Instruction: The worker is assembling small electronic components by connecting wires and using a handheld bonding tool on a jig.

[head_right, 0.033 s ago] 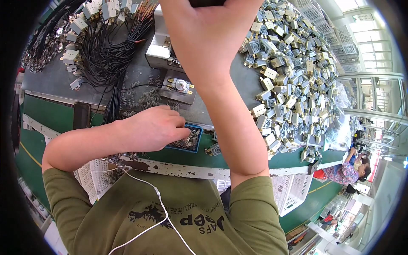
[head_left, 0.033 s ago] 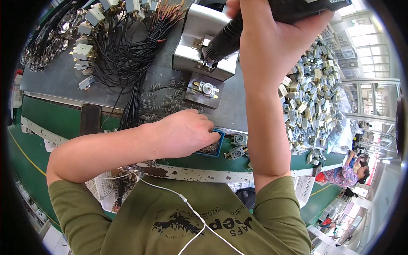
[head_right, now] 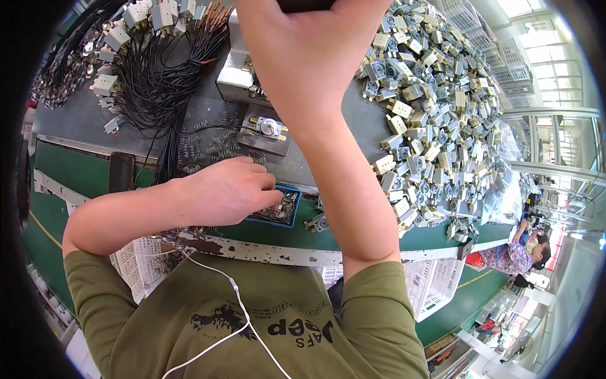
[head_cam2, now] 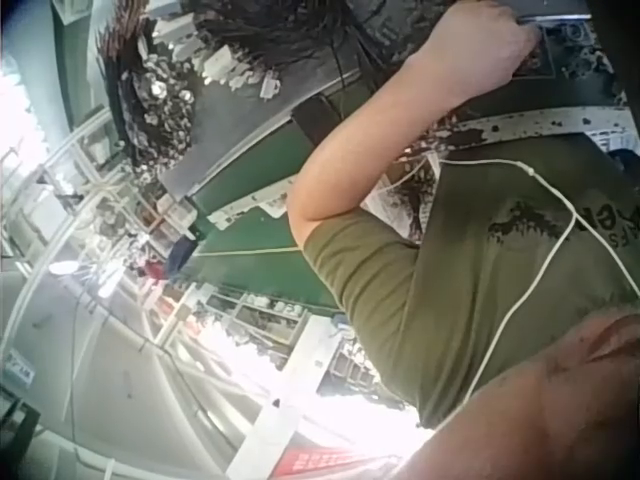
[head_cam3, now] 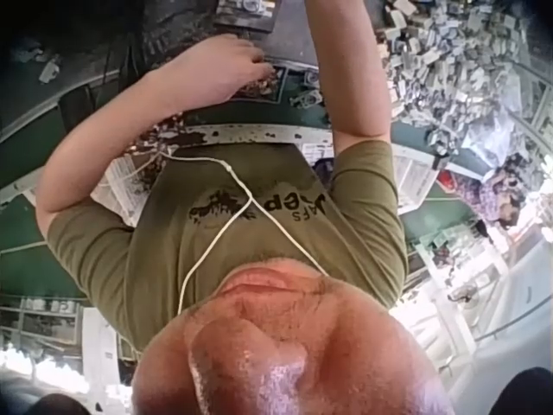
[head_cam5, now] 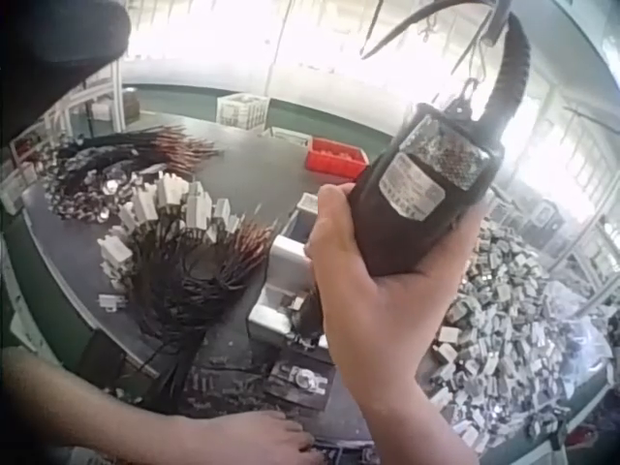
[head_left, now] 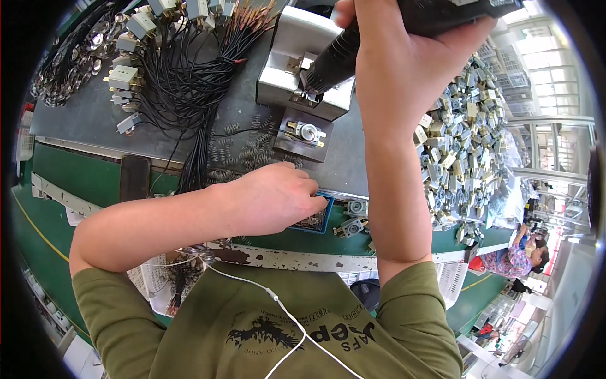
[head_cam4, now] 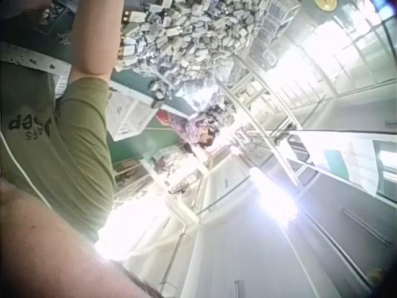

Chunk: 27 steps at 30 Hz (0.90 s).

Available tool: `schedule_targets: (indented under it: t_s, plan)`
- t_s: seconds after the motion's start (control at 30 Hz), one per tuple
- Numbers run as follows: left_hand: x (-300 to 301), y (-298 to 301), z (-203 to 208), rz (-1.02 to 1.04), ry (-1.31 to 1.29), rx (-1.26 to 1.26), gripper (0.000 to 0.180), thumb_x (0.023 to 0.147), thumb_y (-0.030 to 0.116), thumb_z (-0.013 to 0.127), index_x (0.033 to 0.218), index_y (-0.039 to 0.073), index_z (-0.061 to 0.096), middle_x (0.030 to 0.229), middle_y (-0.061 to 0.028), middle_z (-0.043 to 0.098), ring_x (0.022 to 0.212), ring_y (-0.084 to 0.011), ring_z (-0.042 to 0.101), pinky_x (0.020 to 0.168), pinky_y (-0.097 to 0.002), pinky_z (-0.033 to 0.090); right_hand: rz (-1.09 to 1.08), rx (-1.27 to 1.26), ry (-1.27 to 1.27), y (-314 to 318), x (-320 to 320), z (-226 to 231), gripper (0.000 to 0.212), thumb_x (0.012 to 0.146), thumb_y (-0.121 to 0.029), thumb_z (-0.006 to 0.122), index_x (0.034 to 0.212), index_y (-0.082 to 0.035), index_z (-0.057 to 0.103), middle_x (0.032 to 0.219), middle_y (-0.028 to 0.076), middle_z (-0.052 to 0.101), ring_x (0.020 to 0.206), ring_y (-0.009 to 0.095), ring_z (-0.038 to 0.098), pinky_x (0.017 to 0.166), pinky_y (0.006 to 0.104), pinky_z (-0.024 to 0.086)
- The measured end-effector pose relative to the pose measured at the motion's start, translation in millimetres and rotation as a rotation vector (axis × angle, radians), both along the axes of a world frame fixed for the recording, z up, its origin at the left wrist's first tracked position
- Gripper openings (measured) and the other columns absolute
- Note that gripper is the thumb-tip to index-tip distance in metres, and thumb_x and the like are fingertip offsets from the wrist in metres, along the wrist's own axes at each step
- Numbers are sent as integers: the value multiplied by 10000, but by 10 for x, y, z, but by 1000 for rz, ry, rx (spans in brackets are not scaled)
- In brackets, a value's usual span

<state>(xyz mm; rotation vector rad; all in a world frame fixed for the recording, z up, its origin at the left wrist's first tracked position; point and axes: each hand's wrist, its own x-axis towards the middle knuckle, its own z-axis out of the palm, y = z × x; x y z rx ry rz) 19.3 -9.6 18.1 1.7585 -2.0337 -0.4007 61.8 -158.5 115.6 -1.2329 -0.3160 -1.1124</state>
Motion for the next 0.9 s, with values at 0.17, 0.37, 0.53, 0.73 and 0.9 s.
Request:
schedule_targets:
  t_s: [0.17,0.37,0.53,0.73,0.9]
  plan:
    - [25,33,5,8,-9,-16,106,828,127,665,910,60,664,826,-75,653,877,-257,688,808,-393,547,285,116,-293,64,-15,11,554,911,39,736,1345,-28,398,920,69,658,695,109,652,575,245,543]
    - [69,16,109,18,8,-21,108,815,101,664,912,56,654,831,-76,652,875,-259,691,798,-396,545,-106,-166,224,2,-160,62,599,890,47,751,1357,-34,385,1001,73,658,785,123,673,662,262,574]
    - [491,98,308,440,-97,-191,89,860,127,710,918,83,659,852,-54,673,858,-257,678,815,-399,505,130,-219,-96,-216,-156,-101,654,859,63,772,1368,-18,369,1054,93,645,885,141,682,722,267,585]
    - [550,-57,-30,427,-198,-259,133,855,160,755,909,101,649,866,-32,647,880,-254,651,819,-396,493,65,-143,34,-139,-374,-153,665,850,67,777,1367,-10,366,1070,99,639,891,144,683,728,270,588]
    - [580,-61,-128,442,-202,-290,130,843,150,761,897,101,653,908,-26,653,912,-255,646,838,-401,505,19,-88,130,-20,-521,-182,675,842,70,782,1367,-3,363,1083,103,634,896,146,685,733,272,590]
